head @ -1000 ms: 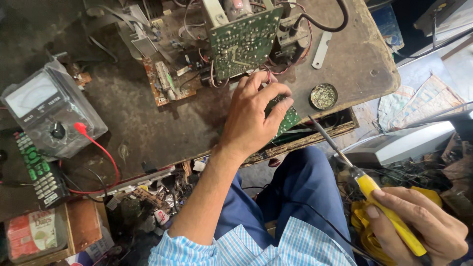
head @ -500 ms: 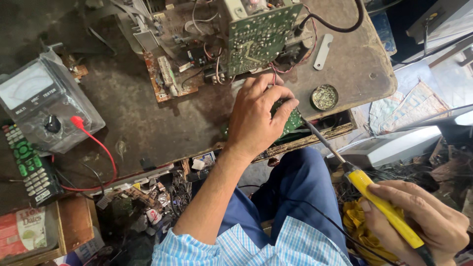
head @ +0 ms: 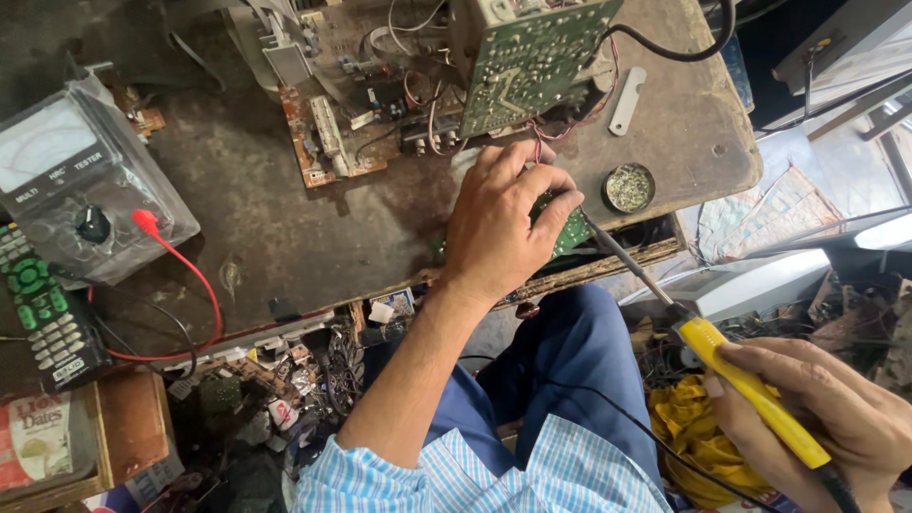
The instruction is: The person sits at a cluttered repair workbench holding a green circuit board in one hand and a soldering iron in the other, soldering joints on the board's underside. They reposition and turn the board repeatedly to reach different joints, briefly handle a small component module, and continue soldering across the board.
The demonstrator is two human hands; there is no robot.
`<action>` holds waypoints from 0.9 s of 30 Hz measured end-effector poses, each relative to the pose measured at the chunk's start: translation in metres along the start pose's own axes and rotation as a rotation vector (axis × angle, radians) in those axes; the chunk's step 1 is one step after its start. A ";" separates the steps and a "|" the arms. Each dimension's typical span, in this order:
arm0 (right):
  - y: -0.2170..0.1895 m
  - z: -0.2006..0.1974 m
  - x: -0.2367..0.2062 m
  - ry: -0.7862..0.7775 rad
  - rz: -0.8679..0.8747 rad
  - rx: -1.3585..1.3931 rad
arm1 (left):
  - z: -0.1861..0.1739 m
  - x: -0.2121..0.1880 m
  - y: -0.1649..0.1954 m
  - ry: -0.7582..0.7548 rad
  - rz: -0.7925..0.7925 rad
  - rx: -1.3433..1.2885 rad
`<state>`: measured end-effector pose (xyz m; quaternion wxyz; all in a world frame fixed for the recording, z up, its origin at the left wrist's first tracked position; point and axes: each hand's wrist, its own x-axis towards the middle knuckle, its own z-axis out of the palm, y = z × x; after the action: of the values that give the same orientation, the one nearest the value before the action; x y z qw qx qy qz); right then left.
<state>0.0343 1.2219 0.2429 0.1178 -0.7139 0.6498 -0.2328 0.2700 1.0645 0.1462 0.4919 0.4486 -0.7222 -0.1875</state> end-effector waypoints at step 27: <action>0.002 -0.001 0.001 -0.010 -0.009 -0.002 | 0.000 0.000 -0.001 -0.020 -0.021 0.004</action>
<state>0.0321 1.2211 0.2428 0.1194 -0.7182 0.6461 -0.2291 0.2709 1.0641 0.1454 0.4816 0.4553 -0.7228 -0.1958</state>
